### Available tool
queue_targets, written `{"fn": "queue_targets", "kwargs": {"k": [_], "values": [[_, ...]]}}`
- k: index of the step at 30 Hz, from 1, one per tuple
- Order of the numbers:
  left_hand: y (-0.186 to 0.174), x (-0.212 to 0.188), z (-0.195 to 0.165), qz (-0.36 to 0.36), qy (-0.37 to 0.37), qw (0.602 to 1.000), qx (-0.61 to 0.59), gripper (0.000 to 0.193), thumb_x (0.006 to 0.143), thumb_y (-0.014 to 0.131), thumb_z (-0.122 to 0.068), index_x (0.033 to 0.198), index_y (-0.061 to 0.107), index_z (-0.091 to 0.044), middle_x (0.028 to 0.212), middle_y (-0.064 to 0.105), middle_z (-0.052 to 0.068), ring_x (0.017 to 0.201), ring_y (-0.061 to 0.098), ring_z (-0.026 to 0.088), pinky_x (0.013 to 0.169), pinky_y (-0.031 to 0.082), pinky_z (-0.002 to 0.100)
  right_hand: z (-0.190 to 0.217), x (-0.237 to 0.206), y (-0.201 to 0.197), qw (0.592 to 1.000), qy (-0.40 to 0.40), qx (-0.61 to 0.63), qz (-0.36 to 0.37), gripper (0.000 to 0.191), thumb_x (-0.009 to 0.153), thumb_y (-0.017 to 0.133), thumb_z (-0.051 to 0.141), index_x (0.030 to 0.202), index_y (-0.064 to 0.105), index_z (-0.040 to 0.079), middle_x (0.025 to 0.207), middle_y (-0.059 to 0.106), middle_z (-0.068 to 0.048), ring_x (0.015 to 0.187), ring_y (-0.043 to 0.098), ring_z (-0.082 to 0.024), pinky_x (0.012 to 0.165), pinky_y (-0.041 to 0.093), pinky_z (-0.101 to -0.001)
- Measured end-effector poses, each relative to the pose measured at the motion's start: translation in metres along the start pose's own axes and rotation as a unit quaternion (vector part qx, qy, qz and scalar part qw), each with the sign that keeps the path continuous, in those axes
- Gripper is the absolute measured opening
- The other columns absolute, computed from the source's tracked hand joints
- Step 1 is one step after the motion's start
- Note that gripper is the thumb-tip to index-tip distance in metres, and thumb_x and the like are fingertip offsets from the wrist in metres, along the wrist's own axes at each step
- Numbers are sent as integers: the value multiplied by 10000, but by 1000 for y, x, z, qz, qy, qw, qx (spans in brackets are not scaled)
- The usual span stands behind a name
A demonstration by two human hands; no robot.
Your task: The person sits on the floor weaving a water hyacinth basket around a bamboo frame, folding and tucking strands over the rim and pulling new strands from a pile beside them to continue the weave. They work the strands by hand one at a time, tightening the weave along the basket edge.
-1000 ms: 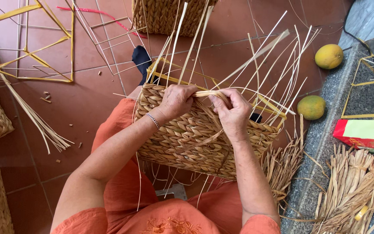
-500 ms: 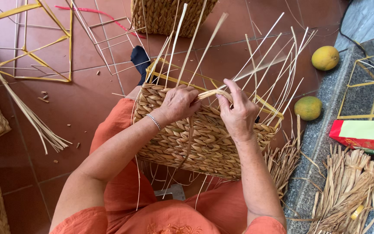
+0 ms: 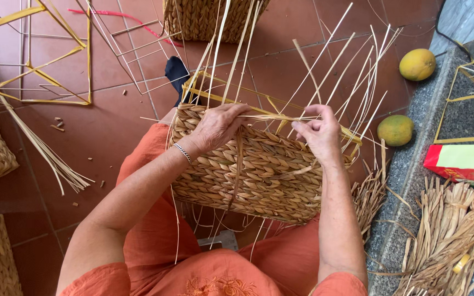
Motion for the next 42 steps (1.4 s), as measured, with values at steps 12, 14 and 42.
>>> {"fn": "queue_targets", "kwargs": {"k": [12, 14, 42], "values": [[15, -11, 39, -42, -110, 926, -358, 206, 944, 626, 106, 972, 533, -75, 1094, 646, 42, 997, 677, 143, 910, 618, 274, -56, -34, -68, 980, 17, 151, -127, 736, 831, 807, -72, 1452, 411, -55, 871, 694, -86, 718, 650, -102, 553, 502, -166], [17, -15, 48, -54, -188, 876, -440, 218, 943, 677, 66, 956, 516, -81, 1032, 646, 22, 922, 678, 95, 835, 611, 239, -65, -44, -77, 975, 11, 161, -153, 765, 836, 798, -76, 1482, 390, -52, 893, 699, -87, 748, 665, -97, 594, 517, -168], [-17, 3, -10, 87, 56, 994, 24, 326, 785, 705, 26, 1101, 644, -27, 1000, 697, 167, 967, 688, 387, 841, 573, 455, 33, -55, 83, 848, -331, -354, -214, 382, 981, 696, 498, 942, 759, 124, 909, 684, -21, 937, 528, -208, 848, 385, -425]]}}
Point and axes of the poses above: each hand's wrist, its own x-axis towards the middle knuckle, its own y-axis out of the palm, z = x × y, the point moved 7 cm from there along x, towards the middle knuckle
